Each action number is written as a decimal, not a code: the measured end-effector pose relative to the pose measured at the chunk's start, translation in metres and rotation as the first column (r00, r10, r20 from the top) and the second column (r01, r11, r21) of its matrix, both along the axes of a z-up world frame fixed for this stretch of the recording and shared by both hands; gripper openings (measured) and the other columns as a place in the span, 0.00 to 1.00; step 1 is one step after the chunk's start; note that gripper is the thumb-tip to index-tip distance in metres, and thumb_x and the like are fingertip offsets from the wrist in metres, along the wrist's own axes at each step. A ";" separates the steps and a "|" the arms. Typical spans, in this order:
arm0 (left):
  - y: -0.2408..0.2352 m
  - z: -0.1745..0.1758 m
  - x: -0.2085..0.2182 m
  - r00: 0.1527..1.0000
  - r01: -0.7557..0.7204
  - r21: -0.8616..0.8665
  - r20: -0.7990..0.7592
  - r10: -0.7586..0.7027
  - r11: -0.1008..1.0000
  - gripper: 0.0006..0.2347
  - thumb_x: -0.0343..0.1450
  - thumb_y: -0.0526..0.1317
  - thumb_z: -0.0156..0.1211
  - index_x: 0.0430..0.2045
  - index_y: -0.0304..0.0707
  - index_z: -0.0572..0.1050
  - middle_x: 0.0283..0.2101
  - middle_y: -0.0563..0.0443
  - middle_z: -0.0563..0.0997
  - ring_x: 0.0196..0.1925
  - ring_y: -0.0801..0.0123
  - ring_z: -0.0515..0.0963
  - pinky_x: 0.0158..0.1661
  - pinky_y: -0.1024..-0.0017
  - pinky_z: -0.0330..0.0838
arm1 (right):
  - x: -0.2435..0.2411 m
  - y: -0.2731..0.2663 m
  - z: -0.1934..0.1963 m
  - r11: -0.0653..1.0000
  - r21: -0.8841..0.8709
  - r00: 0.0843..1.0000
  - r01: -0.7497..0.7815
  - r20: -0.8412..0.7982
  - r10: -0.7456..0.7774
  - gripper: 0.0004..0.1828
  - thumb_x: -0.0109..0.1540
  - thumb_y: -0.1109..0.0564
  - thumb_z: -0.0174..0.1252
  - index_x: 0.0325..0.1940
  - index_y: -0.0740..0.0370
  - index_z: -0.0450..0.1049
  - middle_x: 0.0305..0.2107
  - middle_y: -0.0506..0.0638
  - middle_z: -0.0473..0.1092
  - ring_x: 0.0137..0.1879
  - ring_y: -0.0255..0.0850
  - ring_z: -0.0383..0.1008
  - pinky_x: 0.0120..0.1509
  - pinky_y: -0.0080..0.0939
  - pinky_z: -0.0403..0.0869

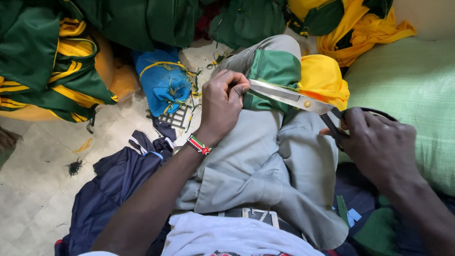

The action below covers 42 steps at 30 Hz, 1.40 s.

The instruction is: The person sits on the floor and uses scissors to cut a yellow piece of fabric, then cuts a green piece of fabric. They trim the edges and remove excess material from both items.

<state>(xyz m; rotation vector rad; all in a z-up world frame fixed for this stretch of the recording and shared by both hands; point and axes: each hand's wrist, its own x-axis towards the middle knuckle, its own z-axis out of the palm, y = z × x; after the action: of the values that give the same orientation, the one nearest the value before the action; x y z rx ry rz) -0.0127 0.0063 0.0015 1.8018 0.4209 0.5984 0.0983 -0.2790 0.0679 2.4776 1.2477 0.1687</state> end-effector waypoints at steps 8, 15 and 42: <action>0.020 -0.007 -0.014 1.000 0.022 -0.325 0.018 -0.017 0.946 0.04 0.69 0.23 0.57 0.29 0.30 0.77 0.27 0.54 0.76 0.21 0.79 0.71 0.22 0.80 0.67 | 0.009 0.020 -0.010 0.949 0.171 0.917 0.264 -0.351 -0.192 0.19 0.56 0.41 0.69 0.35 0.56 0.76 0.20 0.45 0.73 0.21 0.43 0.71 0.29 0.45 0.67; 0.094 -0.043 -0.061 0.963 -0.260 -0.323 -0.159 0.218 0.910 0.07 0.73 0.22 0.52 0.32 0.32 0.75 0.27 0.54 0.75 0.22 0.80 0.71 0.24 0.82 0.70 | 0.016 0.048 -0.020 0.836 0.321 0.767 0.445 -0.618 -0.171 0.22 0.57 0.46 0.75 0.32 0.66 0.75 0.20 0.52 0.70 0.21 0.45 0.62 0.30 0.48 0.64; 0.159 -0.196 -0.171 0.649 -0.730 -0.306 -0.590 0.480 0.611 0.04 0.70 0.28 0.61 0.29 0.37 0.79 0.19 0.49 0.76 0.17 0.74 0.78 0.12 0.81 0.67 | 0.031 0.061 -0.070 0.782 0.307 0.686 0.543 -0.699 -0.203 0.16 0.58 0.48 0.77 0.36 0.58 0.77 0.23 0.56 0.74 0.35 0.54 0.77 0.40 0.44 0.72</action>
<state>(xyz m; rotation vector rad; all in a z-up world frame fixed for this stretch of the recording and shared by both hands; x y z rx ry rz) -0.1840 0.1653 -0.1943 1.1958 1.4610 0.4503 0.1294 -0.2175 -0.0025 3.3718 0.9025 -0.6036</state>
